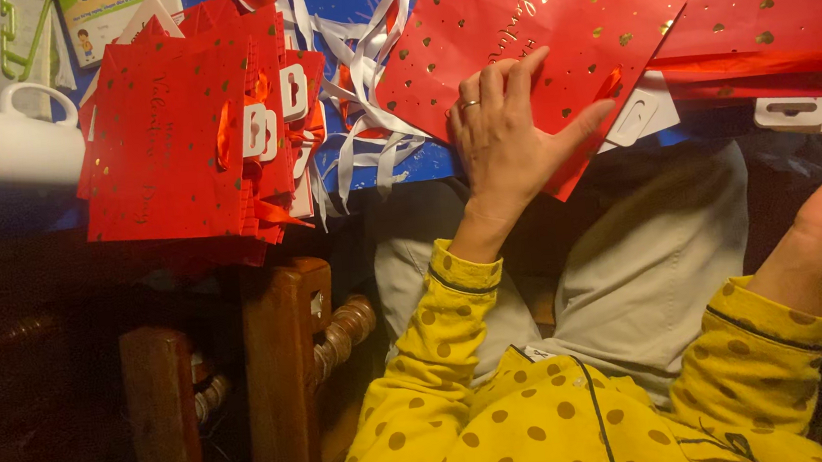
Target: The person threads red and white ribbons through the handles of red Valentine's Day gift bags and ties them into bows. They repeat this process for several bags, stacking the finished ones on the table.
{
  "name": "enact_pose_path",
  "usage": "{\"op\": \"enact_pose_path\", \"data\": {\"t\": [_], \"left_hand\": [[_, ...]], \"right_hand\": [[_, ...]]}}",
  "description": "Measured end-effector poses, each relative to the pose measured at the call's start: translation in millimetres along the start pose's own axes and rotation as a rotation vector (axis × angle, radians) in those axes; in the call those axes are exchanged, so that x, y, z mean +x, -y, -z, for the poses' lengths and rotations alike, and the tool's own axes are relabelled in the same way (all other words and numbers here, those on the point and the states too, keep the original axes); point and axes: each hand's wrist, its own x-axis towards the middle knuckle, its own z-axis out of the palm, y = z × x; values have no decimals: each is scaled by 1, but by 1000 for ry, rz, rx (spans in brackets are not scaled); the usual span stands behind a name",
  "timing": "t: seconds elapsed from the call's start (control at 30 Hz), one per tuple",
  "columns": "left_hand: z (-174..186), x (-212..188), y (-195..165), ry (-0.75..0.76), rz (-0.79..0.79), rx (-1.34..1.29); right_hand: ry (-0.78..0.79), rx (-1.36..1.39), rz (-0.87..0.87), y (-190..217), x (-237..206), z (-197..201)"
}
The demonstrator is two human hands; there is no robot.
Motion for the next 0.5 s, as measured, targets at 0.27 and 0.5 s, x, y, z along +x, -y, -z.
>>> {"op": "enact_pose_path", "data": {"t": [0.27,0.5], "left_hand": [[8,-11,-6,87,-146,23],[20,-5,10,166,-53,-342]], "right_hand": [[26,210,9,20,-26,-61],[330,-83,-101,29,-62,-185]]}}
